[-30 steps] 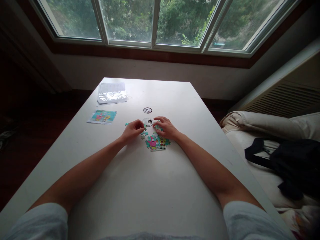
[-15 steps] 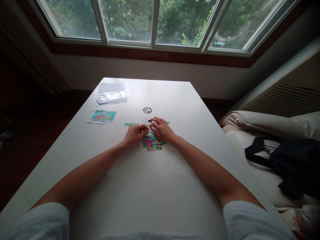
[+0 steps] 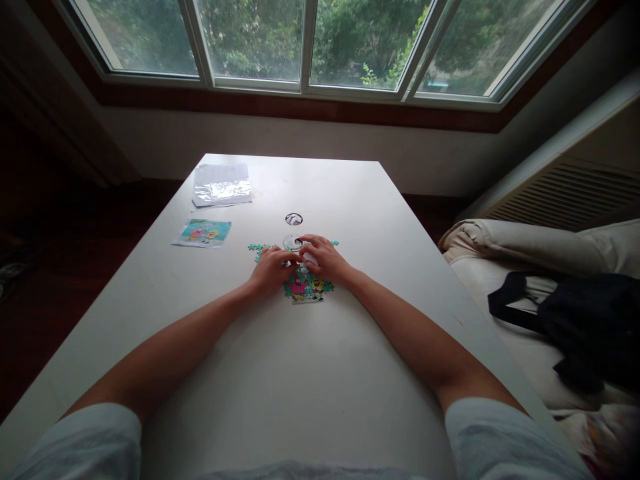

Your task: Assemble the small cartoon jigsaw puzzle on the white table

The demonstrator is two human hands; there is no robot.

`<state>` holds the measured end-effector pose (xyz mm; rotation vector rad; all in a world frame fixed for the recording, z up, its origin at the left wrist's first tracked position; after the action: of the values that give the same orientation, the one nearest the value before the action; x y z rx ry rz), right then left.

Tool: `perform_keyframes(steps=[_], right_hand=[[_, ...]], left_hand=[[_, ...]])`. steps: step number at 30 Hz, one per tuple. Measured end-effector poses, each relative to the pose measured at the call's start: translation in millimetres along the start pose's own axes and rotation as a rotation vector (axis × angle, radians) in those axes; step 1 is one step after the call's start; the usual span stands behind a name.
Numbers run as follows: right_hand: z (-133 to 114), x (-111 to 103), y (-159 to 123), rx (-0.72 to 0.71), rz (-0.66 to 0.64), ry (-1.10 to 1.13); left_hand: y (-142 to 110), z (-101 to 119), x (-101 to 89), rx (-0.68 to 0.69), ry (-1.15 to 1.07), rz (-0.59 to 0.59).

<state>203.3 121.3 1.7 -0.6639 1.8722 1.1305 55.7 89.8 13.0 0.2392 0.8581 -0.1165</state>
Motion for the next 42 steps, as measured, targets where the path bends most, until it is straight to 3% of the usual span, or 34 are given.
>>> perform_keyframes(steps=[8, 16, 28, 42], right_hand=[[1.6, 0.9, -0.5, -0.016, -0.003, 0.028], [1.2, 0.2, -0.4, -0.015, -0.005, 0.032], [-0.1, -0.6, 0.3, -0.013, -0.003, 0.037], [1.8, 0.5, 0.6, -0.012, 0.003, 0.042]], left_hand=[[-0.2, 1.3, -10.9, 0.044, 0.100, 0.079], [0.1, -0.5, -0.3, 0.016, 0.058, 0.032], [1.1, -1.8, 0.5, -0.006, 0.045, 0.010], [-2.6, 6.3, 2.9, 0.070, 0.122, 0.005]])
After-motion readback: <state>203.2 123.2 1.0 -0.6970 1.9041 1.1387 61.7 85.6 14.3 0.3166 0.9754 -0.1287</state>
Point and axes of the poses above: each hand's wrist, its own y-axis towards the middle knuckle, its own x-axis out of the palm, z = x × y, the point moved 7 cm from there along y, towards the middle knuckle, and after that the axes turned 13 degrees about -x, right-handed, at the moved point
